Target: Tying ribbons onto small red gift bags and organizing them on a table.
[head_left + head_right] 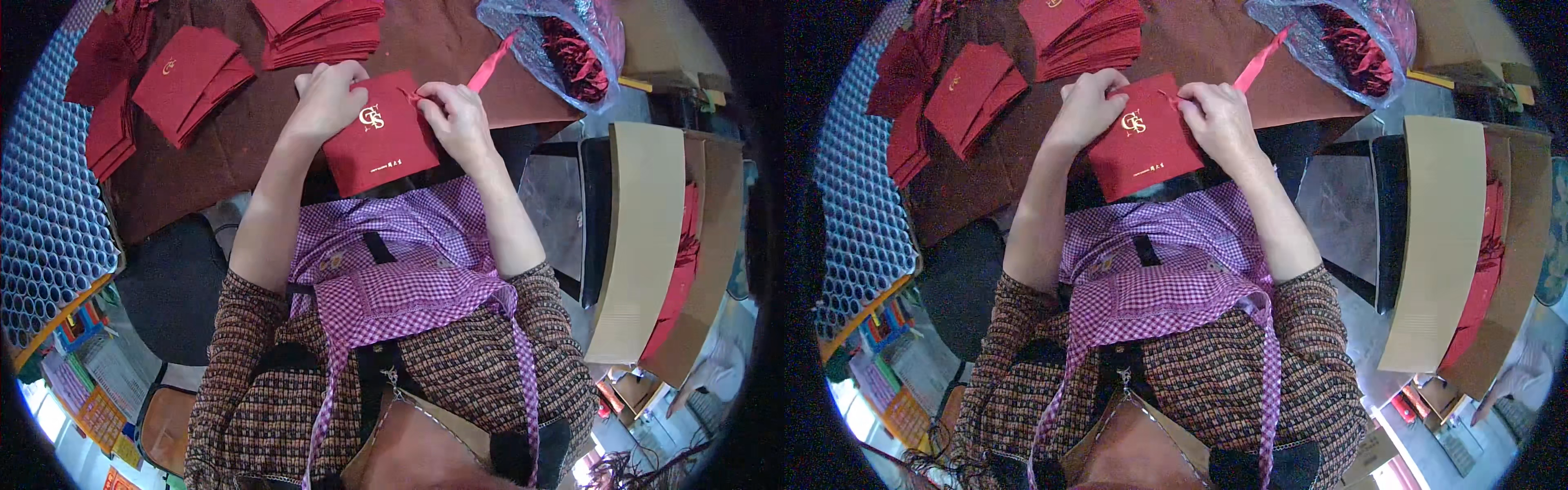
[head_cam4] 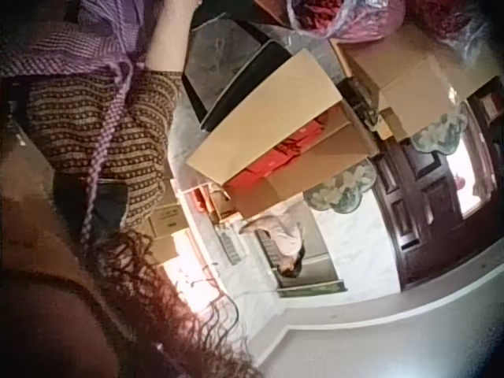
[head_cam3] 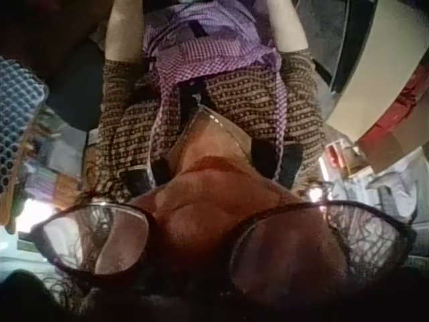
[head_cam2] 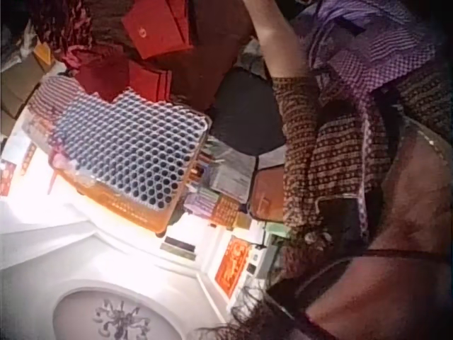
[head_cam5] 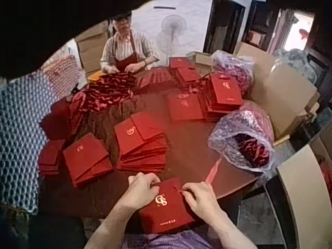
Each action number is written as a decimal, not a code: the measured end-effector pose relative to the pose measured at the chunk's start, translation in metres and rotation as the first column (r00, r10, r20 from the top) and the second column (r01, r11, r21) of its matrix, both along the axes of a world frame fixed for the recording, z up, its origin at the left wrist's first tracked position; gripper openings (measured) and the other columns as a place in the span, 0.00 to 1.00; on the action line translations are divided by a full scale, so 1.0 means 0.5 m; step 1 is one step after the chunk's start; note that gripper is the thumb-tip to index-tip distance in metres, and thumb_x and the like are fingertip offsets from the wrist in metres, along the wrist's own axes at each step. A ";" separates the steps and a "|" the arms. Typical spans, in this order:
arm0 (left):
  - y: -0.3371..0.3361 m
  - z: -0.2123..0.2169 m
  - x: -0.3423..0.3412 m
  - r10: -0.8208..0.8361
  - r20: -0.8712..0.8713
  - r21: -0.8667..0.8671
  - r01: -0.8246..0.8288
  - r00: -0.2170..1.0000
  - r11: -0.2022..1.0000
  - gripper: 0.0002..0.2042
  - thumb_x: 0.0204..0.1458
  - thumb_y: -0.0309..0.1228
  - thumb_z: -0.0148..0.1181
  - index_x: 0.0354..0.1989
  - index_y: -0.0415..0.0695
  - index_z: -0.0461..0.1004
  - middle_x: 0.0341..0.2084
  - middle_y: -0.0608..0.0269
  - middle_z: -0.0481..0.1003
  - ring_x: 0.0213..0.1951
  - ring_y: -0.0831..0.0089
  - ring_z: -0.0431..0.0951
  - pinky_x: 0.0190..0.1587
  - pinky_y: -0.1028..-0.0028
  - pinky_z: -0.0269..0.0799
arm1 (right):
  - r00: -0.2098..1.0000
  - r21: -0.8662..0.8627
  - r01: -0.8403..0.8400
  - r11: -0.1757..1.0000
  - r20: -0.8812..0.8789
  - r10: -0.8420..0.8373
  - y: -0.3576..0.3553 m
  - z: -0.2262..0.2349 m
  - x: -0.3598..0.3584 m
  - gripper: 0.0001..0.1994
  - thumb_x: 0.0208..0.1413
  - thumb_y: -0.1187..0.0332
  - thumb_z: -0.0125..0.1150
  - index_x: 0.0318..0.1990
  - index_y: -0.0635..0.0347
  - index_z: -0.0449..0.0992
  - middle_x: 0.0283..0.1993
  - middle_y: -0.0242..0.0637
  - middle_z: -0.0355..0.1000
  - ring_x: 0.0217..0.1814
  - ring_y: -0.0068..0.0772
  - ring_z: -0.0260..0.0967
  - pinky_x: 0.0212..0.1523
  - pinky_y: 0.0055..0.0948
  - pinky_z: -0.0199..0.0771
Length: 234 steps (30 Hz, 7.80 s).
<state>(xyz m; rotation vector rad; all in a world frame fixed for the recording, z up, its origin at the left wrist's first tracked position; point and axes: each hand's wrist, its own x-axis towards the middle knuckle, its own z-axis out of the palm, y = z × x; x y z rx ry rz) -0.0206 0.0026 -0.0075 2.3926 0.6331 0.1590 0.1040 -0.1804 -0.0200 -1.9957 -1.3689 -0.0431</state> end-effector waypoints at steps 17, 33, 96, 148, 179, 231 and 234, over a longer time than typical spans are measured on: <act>-0.011 -0.018 -0.002 0.036 0.043 0.044 -0.038 0.998 0.998 0.15 0.44 0.45 0.61 0.34 0.47 0.78 0.29 0.60 0.77 0.39 0.63 0.73 0.50 0.64 0.57 | 0.981 0.101 0.003 0.995 0.194 -0.023 0.039 -0.007 -0.060 0.08 0.44 0.68 0.64 0.34 0.55 0.76 0.34 0.32 0.70 0.41 0.36 0.65 0.44 0.35 0.58; -0.020 -0.030 -0.004 0.070 0.147 0.036 -0.076 0.987 0.996 0.13 0.41 0.44 0.64 0.31 0.49 0.78 0.26 0.64 0.76 0.39 0.64 0.72 0.49 0.64 0.58 | 0.977 -0.060 0.110 0.992 0.190 -0.097 0.072 0.021 -0.048 0.05 0.46 0.68 0.60 0.25 0.58 0.71 0.24 0.37 0.71 0.31 0.39 0.69 0.40 0.37 0.60; -0.055 -0.060 -0.013 -0.222 0.600 0.405 -0.052 0.769 0.913 0.09 0.39 0.29 0.64 0.31 0.49 0.76 0.28 0.73 0.71 0.37 0.69 0.68 0.44 0.65 0.58 | 0.844 -0.609 -0.526 0.595 -0.463 0.272 0.193 0.107 0.098 0.12 0.43 0.65 0.59 0.31 0.66 0.79 0.27 0.40 0.76 0.31 0.27 0.70 0.38 0.28 0.69; 0.074 -0.015 -0.084 -0.226 0.239 -0.341 0.300 0.944 0.891 0.10 0.47 0.26 0.58 0.38 0.35 0.72 0.39 0.60 0.71 0.46 0.70 0.70 0.52 0.73 0.63 | 0.985 -0.081 0.020 0.997 -0.167 -0.034 0.052 0.058 0.113 0.12 0.51 0.64 0.60 0.39 0.64 0.77 0.40 0.40 0.75 0.44 0.32 0.72 0.45 0.28 0.69; 0.062 -0.019 -0.067 -0.062 0.177 -0.493 0.143 0.982 0.858 0.10 0.52 0.28 0.53 0.38 0.33 0.73 0.33 0.63 0.73 0.38 0.75 0.71 0.45 0.76 0.66 | 0.965 0.080 0.003 0.997 -0.262 0.018 0.077 0.041 -0.118 0.05 0.48 0.75 0.61 0.32 0.68 0.73 0.32 0.43 0.72 0.35 0.37 0.72 0.37 0.29 0.71; 0.037 -0.038 -0.076 0.102 0.384 -0.544 0.136 0.917 0.828 0.06 0.43 0.19 0.60 0.31 0.35 0.75 0.42 0.60 0.71 0.46 0.72 0.71 0.49 0.75 0.67 | 0.948 0.005 0.156 0.988 0.281 -0.151 0.134 0.010 -0.162 0.07 0.45 0.71 0.61 0.24 0.62 0.70 0.23 0.43 0.71 0.26 0.46 0.68 0.31 0.41 0.62; 0.037 -0.041 -0.076 0.138 0.387 -0.563 0.115 0.912 0.818 0.05 0.43 0.19 0.60 0.31 0.34 0.75 0.42 0.60 0.71 0.46 0.72 0.71 0.49 0.75 0.66 | 0.939 0.065 0.171 0.983 0.291 -0.182 0.137 0.002 -0.165 0.07 0.45 0.70 0.62 0.24 0.62 0.70 0.23 0.41 0.70 0.25 0.45 0.68 0.31 0.42 0.62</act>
